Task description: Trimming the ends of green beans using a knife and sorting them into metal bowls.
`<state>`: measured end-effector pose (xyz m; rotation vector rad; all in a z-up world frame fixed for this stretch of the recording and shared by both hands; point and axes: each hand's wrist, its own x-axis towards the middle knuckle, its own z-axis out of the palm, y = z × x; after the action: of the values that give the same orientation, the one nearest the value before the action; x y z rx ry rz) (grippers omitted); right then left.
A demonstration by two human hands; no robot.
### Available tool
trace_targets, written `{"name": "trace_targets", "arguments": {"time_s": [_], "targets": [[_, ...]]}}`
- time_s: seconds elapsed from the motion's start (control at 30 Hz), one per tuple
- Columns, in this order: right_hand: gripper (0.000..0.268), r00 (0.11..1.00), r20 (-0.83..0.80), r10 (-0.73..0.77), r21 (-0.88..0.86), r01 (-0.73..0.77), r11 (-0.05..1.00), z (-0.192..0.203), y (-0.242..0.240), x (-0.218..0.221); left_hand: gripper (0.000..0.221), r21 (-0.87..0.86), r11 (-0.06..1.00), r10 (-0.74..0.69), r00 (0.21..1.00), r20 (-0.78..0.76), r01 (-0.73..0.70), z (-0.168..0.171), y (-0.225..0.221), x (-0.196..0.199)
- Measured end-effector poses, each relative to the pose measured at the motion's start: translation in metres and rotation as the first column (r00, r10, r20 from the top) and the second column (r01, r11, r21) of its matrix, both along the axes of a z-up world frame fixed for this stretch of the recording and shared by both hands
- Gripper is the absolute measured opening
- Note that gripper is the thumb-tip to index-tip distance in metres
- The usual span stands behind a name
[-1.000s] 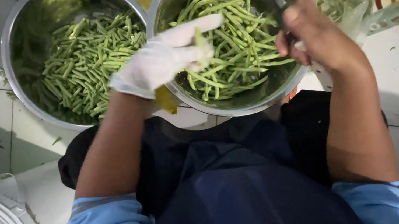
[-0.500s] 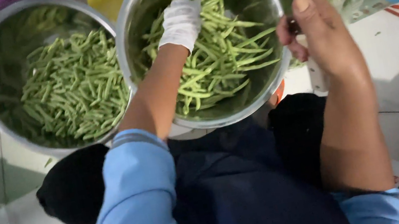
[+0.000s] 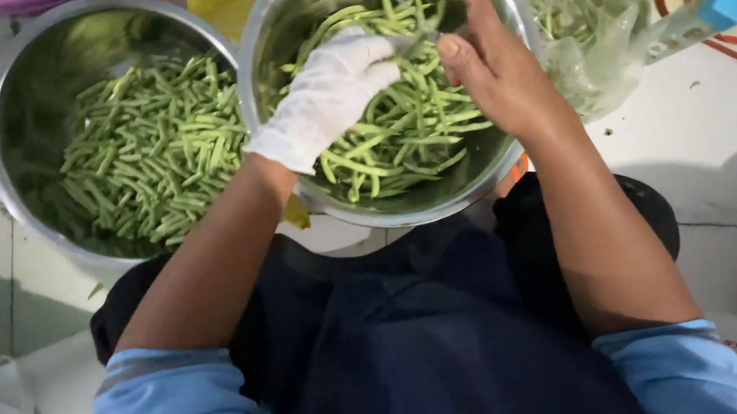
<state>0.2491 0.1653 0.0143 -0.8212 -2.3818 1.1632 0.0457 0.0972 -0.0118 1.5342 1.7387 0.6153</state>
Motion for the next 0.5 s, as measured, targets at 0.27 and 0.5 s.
{"name": "trace_targets", "arguments": {"time_s": [0.27,0.5], "targets": [[0.065,0.996,-0.056,-0.073,-0.537,0.031,0.843,0.007,-0.007,-0.017,0.04,-0.192,0.974,0.214,0.747,0.63,-0.118,0.011,-0.055,-0.011],[0.082,0.992,-0.1,-0.078,-0.476,0.021,0.879,0.007,-0.017,-0.024,0.028,-0.145,0.989,0.125,0.698,0.705,-0.03,0.023,-0.058,-0.016]]}}
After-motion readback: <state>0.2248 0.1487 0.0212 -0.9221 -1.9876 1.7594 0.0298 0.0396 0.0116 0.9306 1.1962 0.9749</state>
